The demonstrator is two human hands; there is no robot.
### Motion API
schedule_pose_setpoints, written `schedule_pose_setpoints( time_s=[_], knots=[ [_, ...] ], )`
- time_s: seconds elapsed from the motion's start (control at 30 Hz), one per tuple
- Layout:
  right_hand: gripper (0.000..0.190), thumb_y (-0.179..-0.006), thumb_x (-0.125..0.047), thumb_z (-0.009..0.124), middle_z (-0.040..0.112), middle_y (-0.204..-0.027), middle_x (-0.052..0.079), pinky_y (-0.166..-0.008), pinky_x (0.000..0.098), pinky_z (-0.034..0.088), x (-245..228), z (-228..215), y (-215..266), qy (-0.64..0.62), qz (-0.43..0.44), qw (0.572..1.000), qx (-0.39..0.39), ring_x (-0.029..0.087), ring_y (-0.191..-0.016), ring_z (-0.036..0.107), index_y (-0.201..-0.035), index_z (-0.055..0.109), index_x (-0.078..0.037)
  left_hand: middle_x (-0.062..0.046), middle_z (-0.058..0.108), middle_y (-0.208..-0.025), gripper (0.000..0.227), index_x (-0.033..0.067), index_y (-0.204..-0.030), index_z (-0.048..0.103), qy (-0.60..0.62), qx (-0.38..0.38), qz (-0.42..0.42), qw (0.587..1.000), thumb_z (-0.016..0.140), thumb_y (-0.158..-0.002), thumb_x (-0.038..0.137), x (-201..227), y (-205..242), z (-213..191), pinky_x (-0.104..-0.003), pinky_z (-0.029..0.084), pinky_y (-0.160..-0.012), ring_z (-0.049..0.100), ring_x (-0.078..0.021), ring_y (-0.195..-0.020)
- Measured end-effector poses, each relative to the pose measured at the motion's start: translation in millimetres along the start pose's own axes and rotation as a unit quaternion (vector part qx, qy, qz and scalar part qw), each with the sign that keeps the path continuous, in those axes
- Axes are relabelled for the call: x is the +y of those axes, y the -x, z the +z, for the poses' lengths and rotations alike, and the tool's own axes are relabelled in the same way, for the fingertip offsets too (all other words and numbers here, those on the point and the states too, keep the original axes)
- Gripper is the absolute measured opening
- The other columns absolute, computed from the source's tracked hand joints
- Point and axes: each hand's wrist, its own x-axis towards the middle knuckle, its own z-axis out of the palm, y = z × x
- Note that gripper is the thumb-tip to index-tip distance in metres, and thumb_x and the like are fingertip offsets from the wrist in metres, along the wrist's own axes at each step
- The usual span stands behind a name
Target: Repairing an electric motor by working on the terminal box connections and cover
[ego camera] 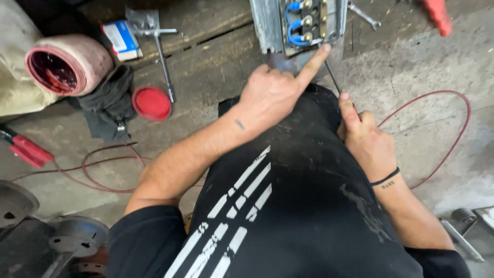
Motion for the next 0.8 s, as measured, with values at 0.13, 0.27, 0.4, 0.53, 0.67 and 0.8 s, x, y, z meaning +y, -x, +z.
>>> schedule_pose_setpoints(
  time_s=[0.13, 0.27, 0.4, 0.53, 0.67, 0.8],
  knots=[
    [0.060, -0.103, -0.033, 0.052, 0.049, -0.085, -0.001, -0.050, 0.0388, 0.057, -1.4, 7.8, -0.3, -0.006, 0.004, 0.998, 0.068, 0.023, -0.049, 0.065, -0.162, 0.047, -0.036, -0.001, 0.066, -0.063, 0.048, 0.0219, -0.143, 0.061, 0.106, 0.172, -0.052, 0.978, 0.059, -0.095, 0.025, -15.2, 12.5, 1.8, -0.038, 0.055, -0.061, 0.067, -0.0235, -0.055],
    [0.061, -0.101, -0.033, 0.064, 0.049, -0.086, 0.002, -0.038, 0.0409, 0.047, 2.9, 16.5, -0.2, -0.023, 0.006, 0.999, 0.025, 0.024, -0.045, 0.055, -0.160, 0.052, -0.029, 0.005, 0.051, -0.060, 0.044, 0.0203, -0.155, 0.048, 0.157, 0.136, -0.120, 0.971, 0.055, -0.112, 0.031, -31.8, 22.7, 2.1, -0.034, 0.061, -0.066, 0.052, -0.0111, -0.051],
    [0.057, -0.104, -0.040, 0.063, 0.049, -0.088, -0.001, -0.038, 0.0380, 0.049, 5.4, 18.8, -1.3, 0.006, -0.004, 0.999, 0.037, 0.021, -0.043, 0.052, -0.159, 0.055, -0.031, 0.005, 0.052, -0.070, 0.041, 0.0220, -0.148, 0.058, 0.088, 0.208, -0.059, 0.972, 0.065, -0.107, 0.020, -40.7, 11.5, -1.0, -0.031, 0.048, -0.061, 0.051, -0.0142, -0.059],
    [0.058, -0.105, -0.036, 0.065, 0.047, -0.093, 0.004, -0.040, 0.0435, 0.049, 8.1, 17.8, -1.3, -0.071, -0.007, 0.997, 0.021, 0.026, -0.049, 0.054, -0.161, 0.052, -0.026, 0.006, 0.041, -0.067, 0.039, 0.0261, -0.148, 0.060, -0.014, 0.199, -0.016, 0.980, 0.061, -0.110, 0.027, -49.6, 13.0, -0.7, -0.032, 0.043, -0.058, 0.045, -0.0149, -0.056],
    [0.055, -0.109, -0.035, 0.069, 0.048, -0.091, 0.002, -0.041, 0.0386, 0.046, 16.7, 34.1, 9.6, -0.076, -0.019, 0.996, 0.048, 0.021, -0.053, 0.055, -0.161, 0.053, -0.026, 0.007, 0.041, -0.066, 0.038, 0.0241, -0.148, 0.060, -0.043, 0.207, 0.011, 0.977, 0.057, -0.111, 0.025, -55.7, 8.1, -1.7, -0.030, 0.040, -0.056, 0.043, -0.0131, -0.056],
    [0.051, -0.110, -0.021, 0.071, 0.062, -0.104, 0.006, -0.048, 0.0382, 0.047, 15.3, 25.3, 4.4, -0.169, -0.025, 0.979, 0.108, 0.022, -0.070, 0.062, -0.158, 0.055, -0.018, 0.009, 0.039, -0.065, 0.035, 0.0248, -0.144, 0.064, -0.102, 0.221, 0.054, 0.968, 0.053, -0.111, 0.020, -63.4, 4.8, -10.1, -0.028, 0.034, -0.054, 0.039, -0.0109, -0.055]
  ],
)
